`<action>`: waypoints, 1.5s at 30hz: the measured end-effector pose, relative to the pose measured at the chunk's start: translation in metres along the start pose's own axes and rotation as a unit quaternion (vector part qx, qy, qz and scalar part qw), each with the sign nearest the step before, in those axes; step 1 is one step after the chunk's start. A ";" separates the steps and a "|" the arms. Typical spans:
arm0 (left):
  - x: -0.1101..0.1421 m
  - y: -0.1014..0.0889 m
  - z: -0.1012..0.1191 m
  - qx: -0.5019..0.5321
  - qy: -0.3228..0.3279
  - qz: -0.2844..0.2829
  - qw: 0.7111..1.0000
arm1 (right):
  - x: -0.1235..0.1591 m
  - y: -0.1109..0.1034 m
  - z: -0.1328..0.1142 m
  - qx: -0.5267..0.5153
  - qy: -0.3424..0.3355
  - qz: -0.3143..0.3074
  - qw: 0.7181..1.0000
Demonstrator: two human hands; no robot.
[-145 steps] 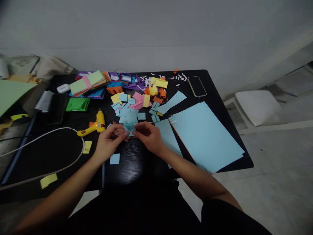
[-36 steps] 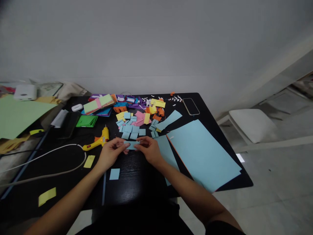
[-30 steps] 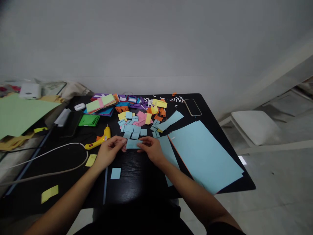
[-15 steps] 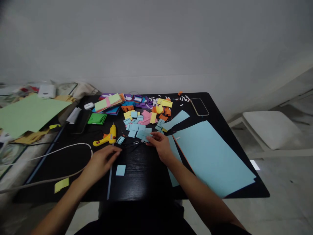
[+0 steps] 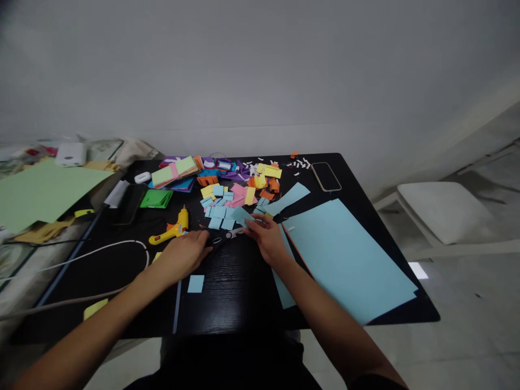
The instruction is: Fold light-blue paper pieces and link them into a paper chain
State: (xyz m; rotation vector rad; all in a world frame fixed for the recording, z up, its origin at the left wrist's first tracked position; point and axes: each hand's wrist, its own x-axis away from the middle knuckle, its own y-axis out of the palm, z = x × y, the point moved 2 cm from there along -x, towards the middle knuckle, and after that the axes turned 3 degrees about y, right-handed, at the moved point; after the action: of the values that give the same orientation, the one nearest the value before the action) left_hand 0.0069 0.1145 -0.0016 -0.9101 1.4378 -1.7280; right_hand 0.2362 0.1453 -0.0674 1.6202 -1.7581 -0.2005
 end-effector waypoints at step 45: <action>0.064 0.008 -0.008 0.033 0.044 0.209 0.976 | 0.062 0.037 -0.017 0.147 -0.188 -0.111 0.965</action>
State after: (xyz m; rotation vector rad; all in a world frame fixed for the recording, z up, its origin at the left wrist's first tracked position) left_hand -0.0318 0.0624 -0.0054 -0.4563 1.4931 -1.5009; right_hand 0.2200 0.1012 -0.0098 2.1078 -1.9527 -0.3909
